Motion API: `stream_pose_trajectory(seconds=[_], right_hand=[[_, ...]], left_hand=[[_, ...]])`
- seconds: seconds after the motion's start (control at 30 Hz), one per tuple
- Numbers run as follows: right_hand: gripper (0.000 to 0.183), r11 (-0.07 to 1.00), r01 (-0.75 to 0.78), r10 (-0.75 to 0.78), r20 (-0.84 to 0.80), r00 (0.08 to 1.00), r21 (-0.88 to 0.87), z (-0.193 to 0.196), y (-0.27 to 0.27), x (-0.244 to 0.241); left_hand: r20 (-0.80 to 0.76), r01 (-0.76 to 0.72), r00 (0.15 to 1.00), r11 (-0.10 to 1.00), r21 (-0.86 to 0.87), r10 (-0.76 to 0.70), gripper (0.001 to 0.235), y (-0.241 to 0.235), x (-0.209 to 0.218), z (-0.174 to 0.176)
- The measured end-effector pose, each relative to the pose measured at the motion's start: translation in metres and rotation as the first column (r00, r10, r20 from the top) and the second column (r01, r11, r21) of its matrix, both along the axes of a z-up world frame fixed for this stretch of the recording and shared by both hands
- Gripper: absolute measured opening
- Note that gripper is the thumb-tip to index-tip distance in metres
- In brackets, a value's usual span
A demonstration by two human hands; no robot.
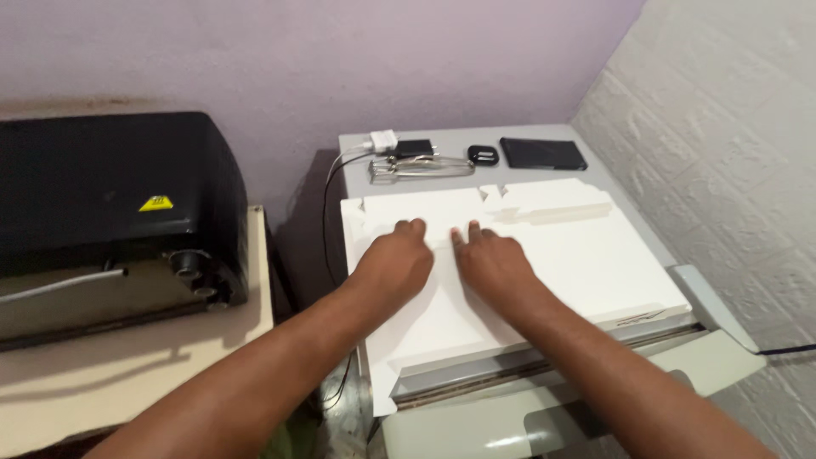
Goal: The person assembles flat-packed pizza boxes by folding the cardboard into shape and securing the flaps with tape. They repeat this process for several boxes, stacking the finished units on a nearby shelf.
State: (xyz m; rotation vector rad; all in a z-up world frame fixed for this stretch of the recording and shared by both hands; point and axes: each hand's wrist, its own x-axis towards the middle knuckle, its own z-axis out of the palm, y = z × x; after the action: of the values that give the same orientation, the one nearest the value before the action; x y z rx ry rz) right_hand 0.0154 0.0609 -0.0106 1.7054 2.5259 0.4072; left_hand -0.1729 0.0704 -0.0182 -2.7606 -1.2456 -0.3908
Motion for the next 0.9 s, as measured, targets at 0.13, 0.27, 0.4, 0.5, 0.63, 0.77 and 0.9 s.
stream_pose_trajectory(seconds=[0.13, 0.27, 0.4, 0.5, 0.63, 0.77, 0.9], right_hand=[[0.053, 0.959, 0.134, -0.131, 0.03, 0.991, -0.25, 0.012, -0.005, -0.017], [0.058, 0.917, 0.186, -0.167, 0.084, 0.982, -0.353, 0.033, -0.012, -0.028], [0.065, 0.896, 0.2, -0.155, 0.144, 0.977, -0.396, 0.044, -0.011, -0.033], [0.067, 0.888, 0.214, -0.16, 0.163, 0.973, -0.406, 0.05, -0.014, -0.036], [0.067, 0.886, 0.229, -0.169, 0.18, 0.969, -0.403, 0.051, -0.016, -0.037], [0.066, 0.894, 0.237, -0.182, 0.177, 0.967, -0.381, 0.044, -0.018, -0.037], [0.064, 0.899, 0.25, -0.219, 0.124, 0.968, -0.359, 0.039, -0.024, -0.039]], left_hand=[[0.118, -0.043, 0.991, 0.987, -0.155, 0.062, 0.035, -0.006, -0.014, -0.002], [0.573, -0.145, 0.777, 0.96, -0.24, 0.26, 0.035, 0.009, -0.056, 0.009], [0.538, -0.283, 0.647, 0.825, -0.489, 0.54, 0.051, 0.031, -0.08, 0.007], [0.571, -0.118, 0.612, 0.778, -0.617, 0.546, 0.052, 0.041, -0.085, -0.007], [0.67, -0.021, 0.62, 0.862, -0.507, 0.409, 0.051, 0.048, -0.087, -0.02], [0.611, -0.072, 0.747, 0.946, -0.318, 0.262, 0.027, 0.027, -0.098, -0.013], [0.459, -0.063, 0.884, 0.995, -0.073, 0.089, 0.028, -0.01, -0.105, -0.005]])
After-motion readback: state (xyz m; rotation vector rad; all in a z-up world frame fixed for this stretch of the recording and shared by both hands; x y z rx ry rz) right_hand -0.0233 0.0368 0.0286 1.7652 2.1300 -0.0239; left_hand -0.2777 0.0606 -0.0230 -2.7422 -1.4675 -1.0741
